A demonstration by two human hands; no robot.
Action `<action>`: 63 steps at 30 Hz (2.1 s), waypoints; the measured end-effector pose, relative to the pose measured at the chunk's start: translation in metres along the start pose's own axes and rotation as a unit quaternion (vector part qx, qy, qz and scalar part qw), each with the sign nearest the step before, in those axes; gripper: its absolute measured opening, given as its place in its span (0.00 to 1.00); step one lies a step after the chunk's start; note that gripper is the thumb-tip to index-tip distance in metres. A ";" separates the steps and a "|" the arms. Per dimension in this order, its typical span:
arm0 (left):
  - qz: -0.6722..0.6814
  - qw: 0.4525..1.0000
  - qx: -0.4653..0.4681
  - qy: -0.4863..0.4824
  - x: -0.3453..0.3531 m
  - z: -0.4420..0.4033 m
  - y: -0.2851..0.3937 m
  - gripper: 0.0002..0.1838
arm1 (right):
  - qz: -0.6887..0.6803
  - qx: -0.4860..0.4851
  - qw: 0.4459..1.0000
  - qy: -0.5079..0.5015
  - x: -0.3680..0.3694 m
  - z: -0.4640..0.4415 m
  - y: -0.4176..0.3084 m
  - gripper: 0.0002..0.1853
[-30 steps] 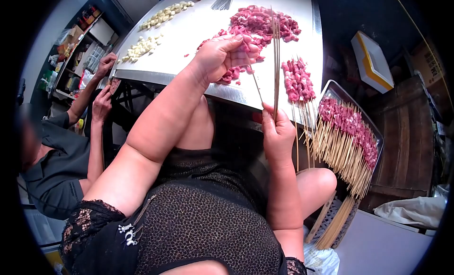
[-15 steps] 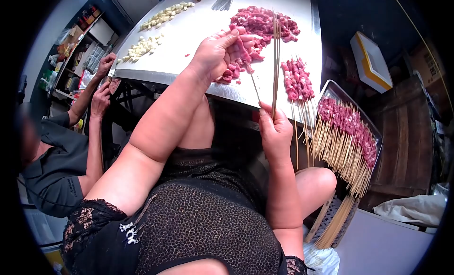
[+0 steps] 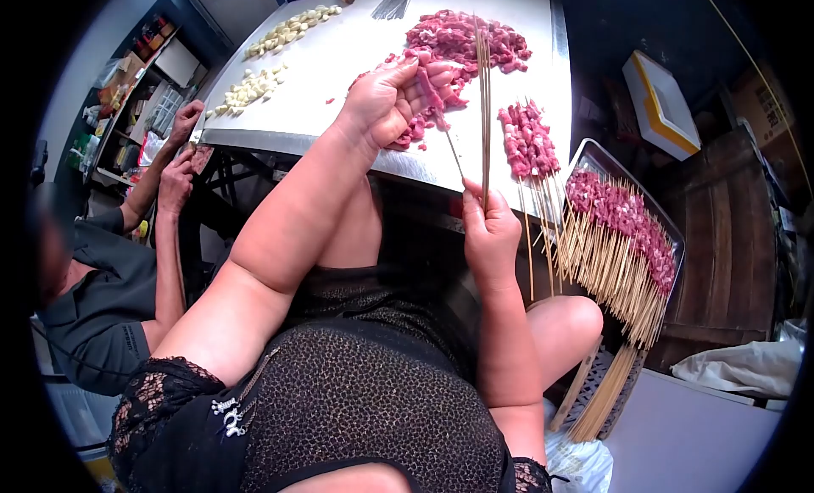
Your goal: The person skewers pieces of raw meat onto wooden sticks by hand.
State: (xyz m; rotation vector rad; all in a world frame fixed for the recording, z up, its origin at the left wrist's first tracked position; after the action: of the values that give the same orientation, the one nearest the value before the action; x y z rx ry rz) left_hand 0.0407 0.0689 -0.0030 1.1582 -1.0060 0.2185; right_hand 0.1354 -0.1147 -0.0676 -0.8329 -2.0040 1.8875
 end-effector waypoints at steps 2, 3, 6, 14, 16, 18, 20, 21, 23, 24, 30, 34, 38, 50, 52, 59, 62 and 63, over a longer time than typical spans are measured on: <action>0.021 1.000 -0.006 0.012 -0.002 0.000 -0.004 0.14 | 0.019 -0.017 1.000 0.013 0.002 0.001 -0.001 0.10; 0.022 1.000 -0.006 0.012 -0.003 -0.001 -0.005 0.14 | 0.037 -0.035 0.998 0.025 0.002 0.001 -0.003 0.09; 0.034 0.999 -0.007 -0.013 -0.001 -0.001 -0.009 0.13 | 0.036 -0.033 0.998 0.028 0.002 -0.001 -0.002 0.09; 0.030 0.998 0.001 -0.050 0.009 0.002 -0.008 0.12 | -0.045 0.014 0.999 0.009 0.006 -0.003 0.002 0.10; 0.051 0.997 0.006 -0.066 0.011 0.002 -0.005 0.12 | -0.068 0.015 0.998 0.008 0.008 -0.002 0.004 0.10; 0.029 0.998 0.041 -0.042 0.009 0.002 0.002 0.13 | -0.038 0.018 0.999 -0.006 0.011 -0.001 0.004 0.10; 0.014 0.998 0.051 -0.029 0.008 0.003 0.003 0.13 | -0.038 0.016 0.999 -0.007 0.012 0.001 0.003 0.10; -0.003 0.998 0.058 -0.019 0.006 0.003 0.003 0.14 | -0.038 0.014 0.999 -0.007 0.012 0.001 0.003 0.10; 0.010 0.998 0.062 -0.007 0.001 0.001 0.003 0.14 | -0.031 -0.009 0.999 0.000 0.014 0.001 0.006 0.10; 0.024 0.997 0.068 0.004 0.002 0.002 0.005 0.14 | -0.022 -0.035 0.999 0.007 0.013 0.000 0.004 0.10; -0.049 0.996 0.071 -0.002 0.011 0.010 0.006 0.12 | 0.006 -0.043 0.999 0.013 0.009 -0.001 -0.003 0.10; -0.083 0.989 0.115 -0.029 0.012 0.003 -0.002 0.09 | 0.021 -0.040 0.999 -0.004 0.013 0.002 -0.008 0.10; -0.030 0.992 0.105 -0.062 0.022 0.010 -0.012 0.06 | -0.143 0.053 0.986 -0.064 0.024 0.007 -0.006 0.12; -0.209 0.969 0.062 -0.120 0.034 0.020 -0.040 0.22 | -0.224 0.072 0.971 -0.041 0.024 -0.002 -0.005 0.13; -0.299 0.941 0.075 -0.143 0.035 0.008 -0.022 0.33 | -0.217 0.069 0.973 -0.029 0.017 -0.004 -0.005 0.13; -0.671 0.731 0.119 -0.034 0.013 -0.077 0.046 0.10 | -0.240 0.068 0.968 -0.037 0.012 0.000 -0.003 0.13; -0.838 0.542 0.067 -0.025 0.003 -0.095 0.018 0.12 | -0.228 0.068 0.971 -0.034 0.010 -0.001 -0.001 0.13; -0.880 0.474 0.031 -0.007 -0.001 -0.094 0.014 0.12 | -0.230 0.065 0.970 -0.040 0.011 -0.001 0.000 0.12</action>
State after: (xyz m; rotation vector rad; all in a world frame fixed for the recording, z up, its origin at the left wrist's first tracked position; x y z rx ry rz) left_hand 0.0825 0.1540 0.0020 1.6897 0.6128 -1.4411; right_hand 0.1276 -0.1079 -0.0697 -0.2295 -1.8851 1.7723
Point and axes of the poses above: each hand's wrist, its own z-axis away from the middle knuckle, its own x-axis out of the palm, y = z × x, the point moved 8 cm from there along -z, towards the middle knuckle, and after that the axes turned 11 degrees about z, right-handed, at the moved point
